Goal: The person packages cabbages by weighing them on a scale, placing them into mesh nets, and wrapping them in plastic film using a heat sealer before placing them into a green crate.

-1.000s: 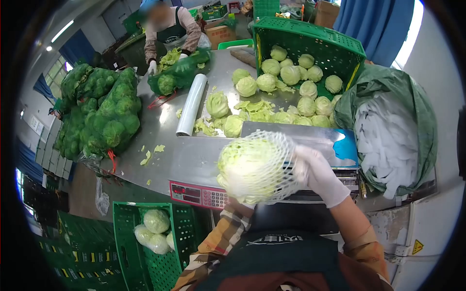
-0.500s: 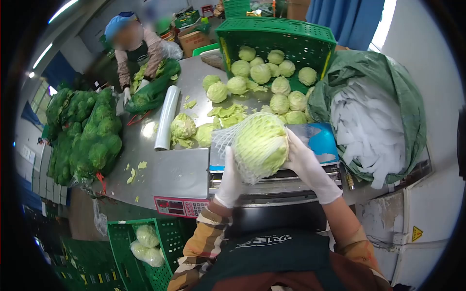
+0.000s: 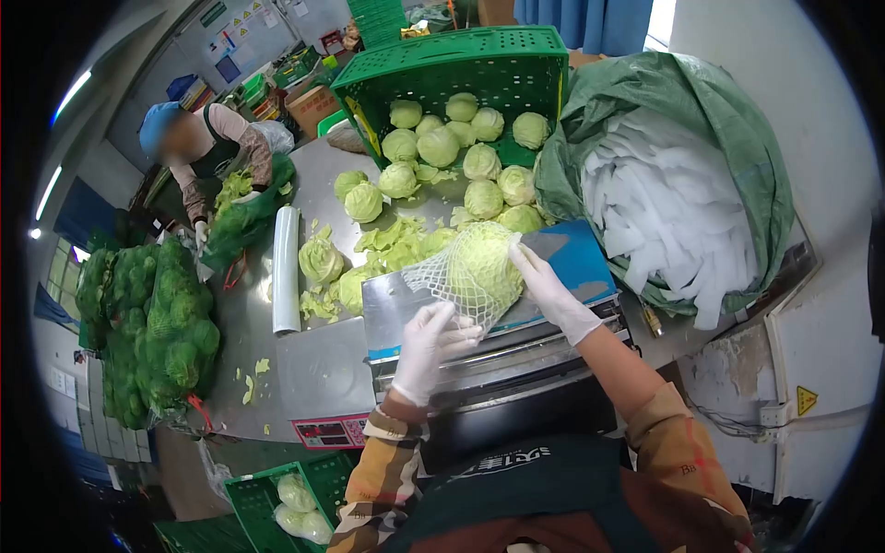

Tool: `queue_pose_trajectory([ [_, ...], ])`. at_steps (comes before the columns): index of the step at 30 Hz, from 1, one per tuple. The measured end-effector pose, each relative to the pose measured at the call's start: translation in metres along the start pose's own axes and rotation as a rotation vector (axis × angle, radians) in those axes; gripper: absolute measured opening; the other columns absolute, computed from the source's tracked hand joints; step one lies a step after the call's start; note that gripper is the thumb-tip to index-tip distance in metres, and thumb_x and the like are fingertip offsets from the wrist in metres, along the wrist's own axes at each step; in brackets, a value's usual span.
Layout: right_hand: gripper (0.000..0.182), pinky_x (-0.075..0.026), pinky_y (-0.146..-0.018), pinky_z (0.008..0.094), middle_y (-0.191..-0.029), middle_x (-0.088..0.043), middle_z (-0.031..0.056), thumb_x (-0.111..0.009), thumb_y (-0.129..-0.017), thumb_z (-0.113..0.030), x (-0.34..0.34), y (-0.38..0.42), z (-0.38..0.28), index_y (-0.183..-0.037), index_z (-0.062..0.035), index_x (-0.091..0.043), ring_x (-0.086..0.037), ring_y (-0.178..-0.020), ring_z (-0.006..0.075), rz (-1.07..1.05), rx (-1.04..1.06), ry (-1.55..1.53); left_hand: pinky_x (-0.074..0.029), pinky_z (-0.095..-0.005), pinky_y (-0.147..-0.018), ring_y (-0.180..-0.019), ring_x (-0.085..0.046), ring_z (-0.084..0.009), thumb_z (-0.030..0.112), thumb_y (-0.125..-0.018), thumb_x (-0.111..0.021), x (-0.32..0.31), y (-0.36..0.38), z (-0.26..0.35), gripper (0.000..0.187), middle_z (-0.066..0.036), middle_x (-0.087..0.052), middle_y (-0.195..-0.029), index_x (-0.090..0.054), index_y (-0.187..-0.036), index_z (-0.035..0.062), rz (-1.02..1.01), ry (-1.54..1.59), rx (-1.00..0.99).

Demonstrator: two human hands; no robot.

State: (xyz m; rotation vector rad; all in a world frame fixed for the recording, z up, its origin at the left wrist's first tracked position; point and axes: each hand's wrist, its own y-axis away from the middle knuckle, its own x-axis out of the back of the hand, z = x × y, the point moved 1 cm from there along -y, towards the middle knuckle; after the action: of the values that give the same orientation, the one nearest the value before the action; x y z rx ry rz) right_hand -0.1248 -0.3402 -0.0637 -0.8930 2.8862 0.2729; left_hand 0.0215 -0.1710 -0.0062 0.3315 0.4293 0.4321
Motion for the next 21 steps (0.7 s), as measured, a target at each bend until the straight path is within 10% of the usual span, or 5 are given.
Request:
queue_pose_trajectory([
  [6, 0.061, -0.034, -0.108, 0.0305, -0.141, -0.048, 0.0169, -0.055, -0.098, -0.032, 0.000, 0.026, 0.006, -0.142, 0.0074, -0.038, -0.045, -0.130, 0.0201, -0.041, 0.085, -0.115, -0.043, -0.0207, -0.070, -0.073, -0.053, -0.0086, 0.019, -0.098, -0.056, -0.033, -0.005, -0.004, 0.028, -0.003, -0.062, -0.088, -0.060, -0.118, -0.0003, -0.335, 0.130, -0.023],
  [10, 0.062, -0.034, -0.109, 0.0309, -0.142, -0.047, 0.0185, -0.061, -0.095, -0.024, -0.001, 0.053, -0.022, -0.142, 0.0073, -0.038, -0.044, -0.131, 0.0210, -0.076, 0.133, -0.006, -0.044, -0.0221, -0.077, -0.082, -0.054, -0.0081, 0.016, -0.098, -0.054, -0.047, -0.001, 0.005, 0.025, -0.002, -0.063, -0.093, -0.064, -0.113, -0.0005, -0.241, -0.392, -0.313],
  [21, 0.012, -0.049, -0.082, 0.0245, -0.097, -0.069, 0.0071, -0.065, -0.091, -0.011, 0.003, 0.031, -0.038, -0.089, -0.0001, -0.060, -0.063, -0.095, 0.0108, 0.185, 0.340, 0.106, -0.047, -0.0278, -0.093, -0.102, -0.062, -0.0134, 0.010, -0.099, -0.050, -0.041, 0.012, -0.011, 0.021, -0.008, -0.067, -0.108, -0.063, -0.110, -0.0017, -0.183, -0.351, -0.310],
])
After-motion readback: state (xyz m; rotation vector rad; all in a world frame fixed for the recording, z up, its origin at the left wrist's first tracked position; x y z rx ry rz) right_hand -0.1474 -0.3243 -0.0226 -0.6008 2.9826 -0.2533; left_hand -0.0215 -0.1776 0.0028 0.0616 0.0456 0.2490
